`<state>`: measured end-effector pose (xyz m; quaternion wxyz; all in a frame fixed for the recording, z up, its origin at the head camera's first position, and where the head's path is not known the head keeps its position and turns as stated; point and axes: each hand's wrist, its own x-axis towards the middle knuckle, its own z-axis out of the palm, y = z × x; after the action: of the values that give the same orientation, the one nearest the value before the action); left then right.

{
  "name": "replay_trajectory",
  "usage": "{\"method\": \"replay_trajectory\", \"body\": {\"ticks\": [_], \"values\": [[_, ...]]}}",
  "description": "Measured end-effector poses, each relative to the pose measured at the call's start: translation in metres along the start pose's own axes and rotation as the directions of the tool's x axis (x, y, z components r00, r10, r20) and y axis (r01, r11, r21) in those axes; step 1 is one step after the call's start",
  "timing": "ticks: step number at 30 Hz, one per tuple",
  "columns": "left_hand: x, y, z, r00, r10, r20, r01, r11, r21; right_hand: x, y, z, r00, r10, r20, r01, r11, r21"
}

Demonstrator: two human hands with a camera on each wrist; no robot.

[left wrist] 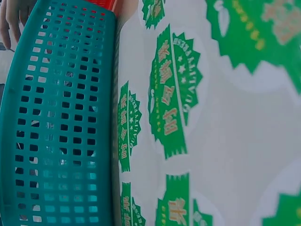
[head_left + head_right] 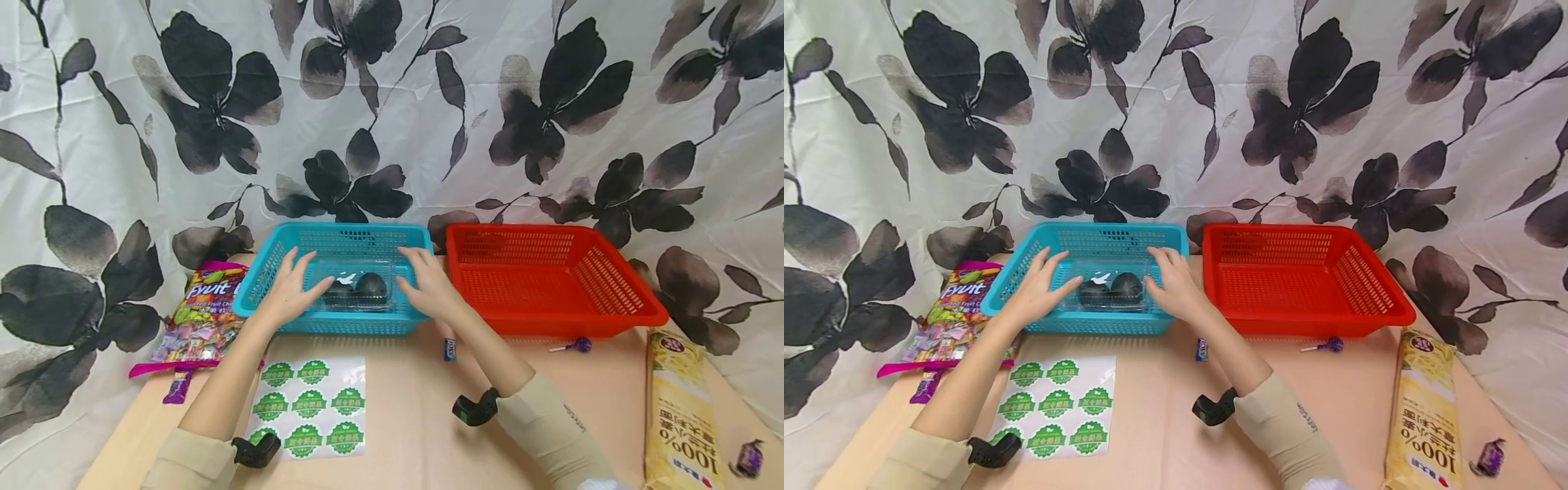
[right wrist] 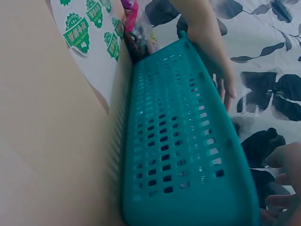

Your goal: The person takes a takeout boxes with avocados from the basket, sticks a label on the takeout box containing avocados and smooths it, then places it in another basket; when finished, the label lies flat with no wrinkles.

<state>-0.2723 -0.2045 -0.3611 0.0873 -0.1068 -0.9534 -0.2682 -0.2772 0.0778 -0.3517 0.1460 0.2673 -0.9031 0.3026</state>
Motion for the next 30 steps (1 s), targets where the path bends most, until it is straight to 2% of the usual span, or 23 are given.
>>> {"method": "replay_trajectory", "body": {"ticks": [3, 9, 13, 16, 21, 26, 30], "values": [[0.005, -0.001, 0.003, 0.999, -0.030, 0.018, 0.031, 0.999, -0.018, 0.008, 0.002, 0.012, 0.998, 0.035, 0.052, -0.036, 0.999, 0.013], [0.015, -0.005, 0.002, 0.995, -0.102, 0.011, 0.102, 0.994, 0.030, 0.024, 0.006, 0.029, 0.991, 0.084, 0.107, -0.086, 0.996, 0.013], [0.019, -0.009, 0.001, 0.989, -0.139, 0.055, 0.138, 0.990, 0.021, 0.033, 0.005, 0.035, 0.980, 0.131, 0.151, -0.135, 0.991, 0.016], [0.021, -0.010, 0.002, 0.982, -0.152, 0.113, 0.152, 0.988, 0.006, 0.038, 0.004, 0.039, 0.956, 0.203, 0.213, -0.211, 0.977, 0.015], [0.021, -0.008, 0.004, 0.960, -0.167, 0.225, 0.166, 0.986, 0.025, 0.043, 0.007, 0.045, 0.903, 0.307, 0.301, -0.315, 0.949, -0.024], [0.021, -0.007, 0.006, 0.941, -0.164, 0.297, 0.160, 0.986, 0.037, 0.044, 0.009, 0.050, 0.856, 0.342, 0.388, -0.342, 0.937, -0.072], [0.022, -0.009, 0.007, 0.921, -0.157, 0.356, 0.155, 0.987, 0.035, 0.044, 0.009, 0.051, 0.834, 0.334, 0.439, -0.330, 0.940, -0.086]]}}
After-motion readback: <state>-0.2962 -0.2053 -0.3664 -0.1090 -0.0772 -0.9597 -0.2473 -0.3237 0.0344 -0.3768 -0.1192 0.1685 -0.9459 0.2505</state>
